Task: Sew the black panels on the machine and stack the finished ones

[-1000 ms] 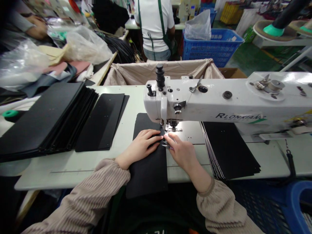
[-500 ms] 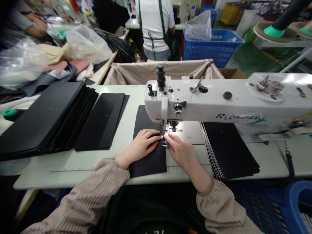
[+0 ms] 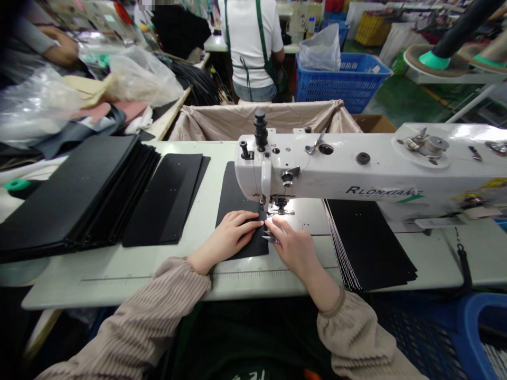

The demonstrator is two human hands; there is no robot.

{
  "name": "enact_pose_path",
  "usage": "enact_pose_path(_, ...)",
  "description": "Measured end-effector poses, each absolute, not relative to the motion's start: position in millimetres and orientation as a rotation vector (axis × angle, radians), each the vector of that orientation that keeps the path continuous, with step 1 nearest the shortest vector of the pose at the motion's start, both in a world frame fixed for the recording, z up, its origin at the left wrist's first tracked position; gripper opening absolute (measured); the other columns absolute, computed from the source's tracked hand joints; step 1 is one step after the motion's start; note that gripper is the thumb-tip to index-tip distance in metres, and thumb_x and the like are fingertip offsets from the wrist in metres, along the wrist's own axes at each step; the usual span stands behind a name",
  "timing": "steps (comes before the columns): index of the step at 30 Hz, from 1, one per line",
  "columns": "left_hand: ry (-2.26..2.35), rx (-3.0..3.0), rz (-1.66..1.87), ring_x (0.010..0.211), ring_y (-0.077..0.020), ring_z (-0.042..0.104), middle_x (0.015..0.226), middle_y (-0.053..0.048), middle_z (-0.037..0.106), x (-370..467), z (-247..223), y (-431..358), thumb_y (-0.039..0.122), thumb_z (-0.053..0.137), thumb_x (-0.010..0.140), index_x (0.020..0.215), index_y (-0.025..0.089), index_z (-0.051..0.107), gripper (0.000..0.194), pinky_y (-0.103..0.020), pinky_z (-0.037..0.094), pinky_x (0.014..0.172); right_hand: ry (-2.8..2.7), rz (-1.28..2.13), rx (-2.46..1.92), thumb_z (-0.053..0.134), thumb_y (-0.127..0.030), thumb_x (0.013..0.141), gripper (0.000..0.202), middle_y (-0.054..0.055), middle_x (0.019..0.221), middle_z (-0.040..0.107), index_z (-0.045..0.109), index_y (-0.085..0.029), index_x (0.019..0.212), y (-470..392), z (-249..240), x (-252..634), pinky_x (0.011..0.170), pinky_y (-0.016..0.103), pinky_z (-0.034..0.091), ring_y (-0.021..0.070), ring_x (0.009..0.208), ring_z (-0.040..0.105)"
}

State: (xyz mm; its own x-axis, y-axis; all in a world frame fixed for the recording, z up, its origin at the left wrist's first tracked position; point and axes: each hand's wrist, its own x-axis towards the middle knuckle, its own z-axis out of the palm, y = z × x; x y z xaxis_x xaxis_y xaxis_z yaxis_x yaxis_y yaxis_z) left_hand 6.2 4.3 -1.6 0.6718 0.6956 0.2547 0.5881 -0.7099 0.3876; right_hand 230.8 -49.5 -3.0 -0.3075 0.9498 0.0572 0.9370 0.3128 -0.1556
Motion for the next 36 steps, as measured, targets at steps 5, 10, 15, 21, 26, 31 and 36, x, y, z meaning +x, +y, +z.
enact_pose_path(5, 1.03, 2.617, 0.563, 0.121, -0.0244, 0.05, 0.131, -0.007, 0.058, 6, -1, 4, 0.019, 0.05, 0.096, 0.127, 0.025, 0.06, 0.033, -0.044, 0.041, 0.103, -2.423, 0.142, -1.756, 0.048, -0.028, 0.094, 0.051, 0.0, 0.148, 0.049, 0.045, -0.035, 0.145, -49, -4, 231, 0.071, 0.032, 0.053, 0.0199, 0.095, 0.067)
enact_pose_path(10, 1.046, 2.616, 0.582, 0.12, -0.0243, 0.051, 0.13, -0.006, 0.058, 7, -4, 4, 0.019, 0.051, 0.095, 0.126, 0.025, 0.061, 0.032, -0.043, 0.041, 0.103, -2.425, 0.126, -1.751, 0.047, -0.03, 0.095, 0.05, -0.001, 0.147, 0.05, 0.046, -0.036, 0.145, -49, -4, 231, 0.069, 0.032, 0.053, 0.0196, 0.092, 0.067)
enact_pose_path(15, 1.056, 2.604, 0.604, 0.119, -0.0243, 0.052, 0.129, -0.006, 0.06, 7, -5, 5, 0.021, 0.049, 0.097, 0.126, 0.025, 0.061, 0.031, -0.044, 0.043, 0.101, -2.43, 0.113, -1.762, 0.048, -0.029, 0.095, 0.051, -0.002, 0.148, 0.049, 0.045, -0.036, 0.145, -49, -5, 231, 0.069, 0.034, 0.053, 0.019, 0.089, 0.068)
enact_pose_path(21, 1.049, 2.561, 0.639, 0.12, -0.0225, 0.055, 0.129, -0.007, 0.06, 7, -6, 6, 0.022, 0.048, 0.098, 0.126, 0.022, 0.06, 0.031, -0.042, 0.045, 0.104, -2.442, 0.121, -1.769, 0.049, -0.029, 0.094, 0.053, 0.0, 0.147, 0.05, 0.044, -0.036, 0.145, -49, -5, 232, 0.07, 0.033, 0.054, 0.0187, 0.088, 0.067)
enact_pose_path(26, 1.095, 2.544, 0.667, 0.13, -0.0215, 0.051, 0.137, -0.007, 0.057, 7, -11, 7, 0.022, 0.045, 0.099, 0.129, 0.021, 0.057, 0.033, -0.043, 0.041, 0.113, -2.437, 0.099, -1.771, 0.05, -0.027, 0.092, 0.053, 0.0, 0.148, 0.049, 0.045, -0.037, 0.145, -50, -4, 231, 0.071, 0.031, 0.053, 0.0179, 0.086, 0.067)
enact_pose_path(31, 1.15, 2.538, 0.636, 0.139, -0.0213, 0.043, 0.147, -0.007, 0.05, 9, -15, 10, 0.022, 0.044, 0.099, 0.137, 0.02, 0.051, 0.038, -0.043, 0.034, 0.118, -2.434, 0.092, -1.766, 0.049, -0.025, 0.092, 0.054, 0.0, 0.147, 0.05, 0.045, -0.037, 0.145, -50, -6, 232, 0.069, 0.031, 0.053, 0.0174, 0.085, 0.067)
enact_pose_path(36, 1.156, 2.533, 0.621, 0.143, -0.0211, 0.037, 0.15, -0.007, 0.046, 11, -16, 13, 0.023, 0.043, 0.099, 0.142, 0.019, 0.046, 0.043, -0.044, 0.031, 0.12, -2.427, 0.099, -1.752, 0.048, -0.025, 0.091, 0.054, 0.0, 0.147, 0.05, 0.046, -0.036, 0.144, -50, -7, 232, 0.068, 0.032, 0.054, 0.0175, 0.083, 0.068)
